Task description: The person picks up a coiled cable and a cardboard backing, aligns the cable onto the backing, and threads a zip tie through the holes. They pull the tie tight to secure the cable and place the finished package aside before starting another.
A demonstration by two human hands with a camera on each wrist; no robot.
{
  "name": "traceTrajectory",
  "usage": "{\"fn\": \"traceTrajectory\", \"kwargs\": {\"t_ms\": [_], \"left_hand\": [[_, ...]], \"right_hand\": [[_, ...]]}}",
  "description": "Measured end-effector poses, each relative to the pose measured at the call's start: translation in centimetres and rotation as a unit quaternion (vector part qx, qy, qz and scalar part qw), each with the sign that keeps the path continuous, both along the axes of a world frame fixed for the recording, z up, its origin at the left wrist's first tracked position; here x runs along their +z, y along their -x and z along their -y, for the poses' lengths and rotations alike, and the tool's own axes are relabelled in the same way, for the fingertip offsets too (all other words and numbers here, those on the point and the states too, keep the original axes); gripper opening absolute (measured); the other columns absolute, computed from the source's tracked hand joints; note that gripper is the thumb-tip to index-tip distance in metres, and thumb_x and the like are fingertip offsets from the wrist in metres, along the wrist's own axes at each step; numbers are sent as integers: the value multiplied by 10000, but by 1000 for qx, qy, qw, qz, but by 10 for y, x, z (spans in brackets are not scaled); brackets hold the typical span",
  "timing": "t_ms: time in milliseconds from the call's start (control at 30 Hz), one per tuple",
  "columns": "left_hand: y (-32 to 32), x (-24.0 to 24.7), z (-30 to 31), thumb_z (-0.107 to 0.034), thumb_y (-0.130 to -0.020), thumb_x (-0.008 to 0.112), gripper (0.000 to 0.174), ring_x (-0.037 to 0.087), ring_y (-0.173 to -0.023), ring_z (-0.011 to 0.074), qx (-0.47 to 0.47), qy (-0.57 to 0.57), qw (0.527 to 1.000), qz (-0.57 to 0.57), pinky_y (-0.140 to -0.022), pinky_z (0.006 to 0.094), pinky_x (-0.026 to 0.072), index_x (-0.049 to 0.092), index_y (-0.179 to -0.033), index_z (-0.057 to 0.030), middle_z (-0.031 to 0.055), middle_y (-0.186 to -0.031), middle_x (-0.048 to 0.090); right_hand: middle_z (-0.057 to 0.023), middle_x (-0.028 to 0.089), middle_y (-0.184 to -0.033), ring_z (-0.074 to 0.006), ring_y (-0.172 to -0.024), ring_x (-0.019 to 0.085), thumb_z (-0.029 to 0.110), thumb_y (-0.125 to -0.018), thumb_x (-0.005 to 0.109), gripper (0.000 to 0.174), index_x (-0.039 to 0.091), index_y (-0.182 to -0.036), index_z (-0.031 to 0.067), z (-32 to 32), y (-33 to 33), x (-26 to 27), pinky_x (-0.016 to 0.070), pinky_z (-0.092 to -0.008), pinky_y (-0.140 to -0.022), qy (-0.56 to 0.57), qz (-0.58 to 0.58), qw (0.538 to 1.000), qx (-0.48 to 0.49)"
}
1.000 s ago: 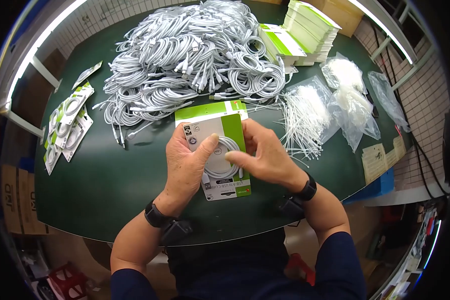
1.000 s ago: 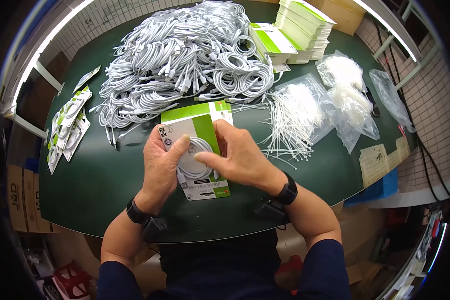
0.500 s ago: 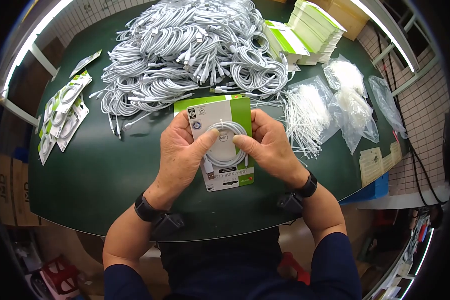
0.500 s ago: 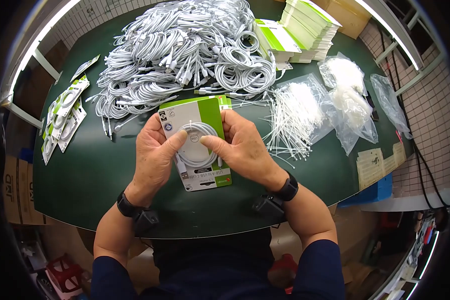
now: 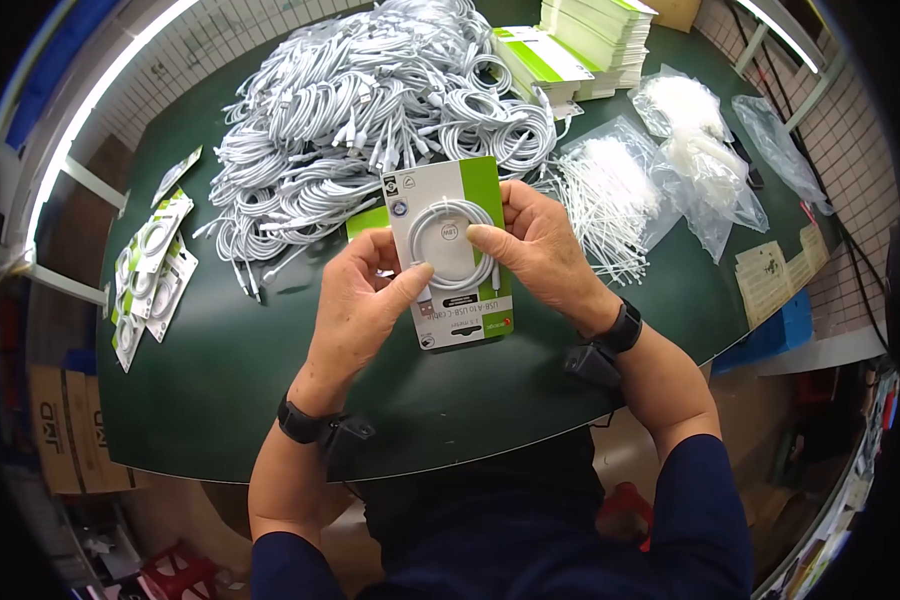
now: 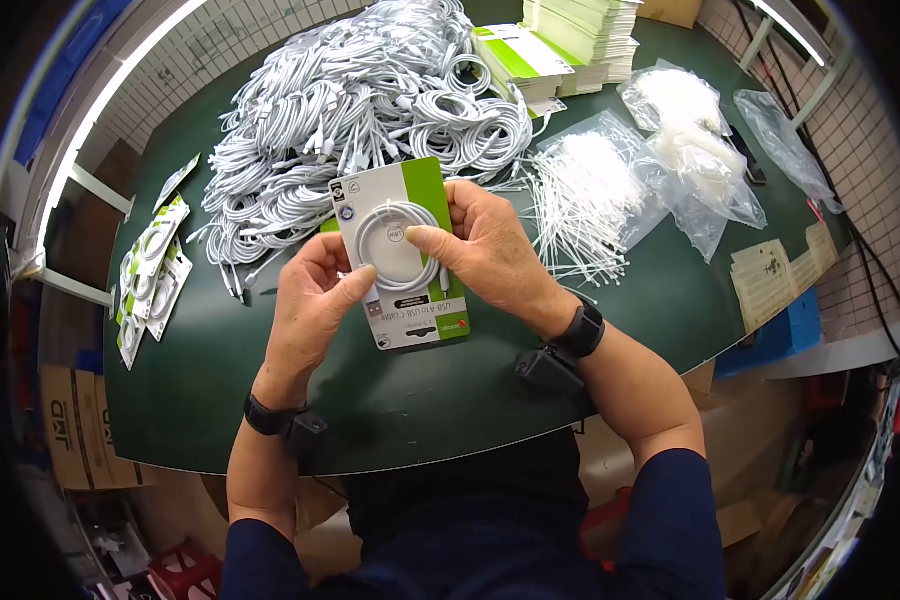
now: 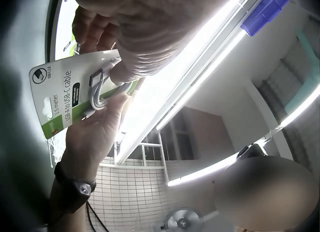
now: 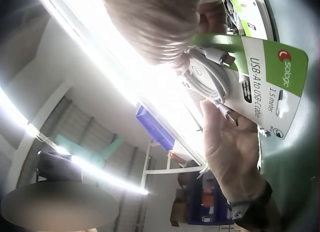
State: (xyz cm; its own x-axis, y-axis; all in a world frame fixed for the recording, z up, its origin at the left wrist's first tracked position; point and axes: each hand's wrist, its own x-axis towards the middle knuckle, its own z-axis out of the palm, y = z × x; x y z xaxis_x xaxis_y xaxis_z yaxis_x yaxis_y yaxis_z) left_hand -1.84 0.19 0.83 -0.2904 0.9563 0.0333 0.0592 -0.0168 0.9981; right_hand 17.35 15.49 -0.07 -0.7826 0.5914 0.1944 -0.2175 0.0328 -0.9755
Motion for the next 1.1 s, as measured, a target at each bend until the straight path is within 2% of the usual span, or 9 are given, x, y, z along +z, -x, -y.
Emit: {"fn": "traceTrajectory", "kwargs": {"t_ms": [167,300,333,400,533,667,967,1067,1100], "left_hand": [[-12,7,5,-93,-964,765,520,691,-963,117,-30,35,993,104,-827,269,583,539,-1407,58,91,-1077,727],[-22,12,6,-96,-896,827,521,686,-1039,195,77,47,994,-62,-865,321,577,610,-1349,39,131,-1134,702],[-25,15,8,-98,-858,851,519,668,-1095,237,124,-30,964,-235,-892,345,567,637,-1315,24,142,-1169,684],[-35,23,11,-103,-783,899,516,630,-1205,322,205,-181,792,-545,-947,393,548,691,-1246,-6,164,-1238,648],[-50,19,17,-86,-695,921,427,540,-1321,414,116,-183,782,-585,-1024,458,508,739,-1078,-39,163,-1315,593],[-43,3,3,-40,-692,900,291,557,-1310,404,111,-235,815,-519,-1042,471,506,739,-933,-54,120,-1225,632],[-27,-6,5,39,-710,848,249,575,-1321,398,78,-268,823,-494,-1059,493,506,723,-904,-53,75,-1082,677],[-25,-12,4,47,-715,837,242,591,-1309,390,88,-281,811,-506,-1041,497,524,715,-904,-43,109,-1187,667],[-25,-15,5,41,-725,838,305,594,-1303,398,93,-274,833,-472,-1028,484,538,714,-992,-41,133,-1244,648]], "right_hand": [[-117,732,-1191,-122,-1058,705,90,-1031,727,366,566,-1329,-50,9,2,3,587,-278,-930,-4,-12,1000,2],[-113,729,-1185,-121,-1062,702,93,-1037,717,352,568,-1323,-46,11,5,3,584,-275,-924,-13,6,999,-34],[-113,729,-1185,-121,-1062,702,93,-1037,717,352,568,-1323,-46,12,5,3,584,-275,-924,-13,4,999,-35],[-115,721,-1203,-120,-1077,696,94,-1041,709,358,556,-1335,-43,15,3,8,580,-274,-929,-12,15,998,-54],[-116,706,-1240,-122,-1100,689,99,-1049,696,373,536,-1357,-38,20,3,4,577,-279,-938,-16,0,999,-46],[-111,693,-1272,-126,-1124,678,99,-1056,684,398,514,-1390,-34,20,3,1,573,-290,-954,-5,-30,999,-27],[-98,682,-1269,-130,-1129,659,81,-1054,674,442,499,-1444,-31,24,3,2,552,-291,-981,-17,-16,1000,-21],[-98,679,-1260,-130,-1102,656,78,-1042,671,422,523,-1421,-34,19,4,-8,545,-294,-969,-65,37,996,-54],[-95,680,-1252,-129,-1091,655,79,-1039,660,407,533,-1408,-37,19,3,-6,544,-300,-964,-96,45,992,-70]]}}
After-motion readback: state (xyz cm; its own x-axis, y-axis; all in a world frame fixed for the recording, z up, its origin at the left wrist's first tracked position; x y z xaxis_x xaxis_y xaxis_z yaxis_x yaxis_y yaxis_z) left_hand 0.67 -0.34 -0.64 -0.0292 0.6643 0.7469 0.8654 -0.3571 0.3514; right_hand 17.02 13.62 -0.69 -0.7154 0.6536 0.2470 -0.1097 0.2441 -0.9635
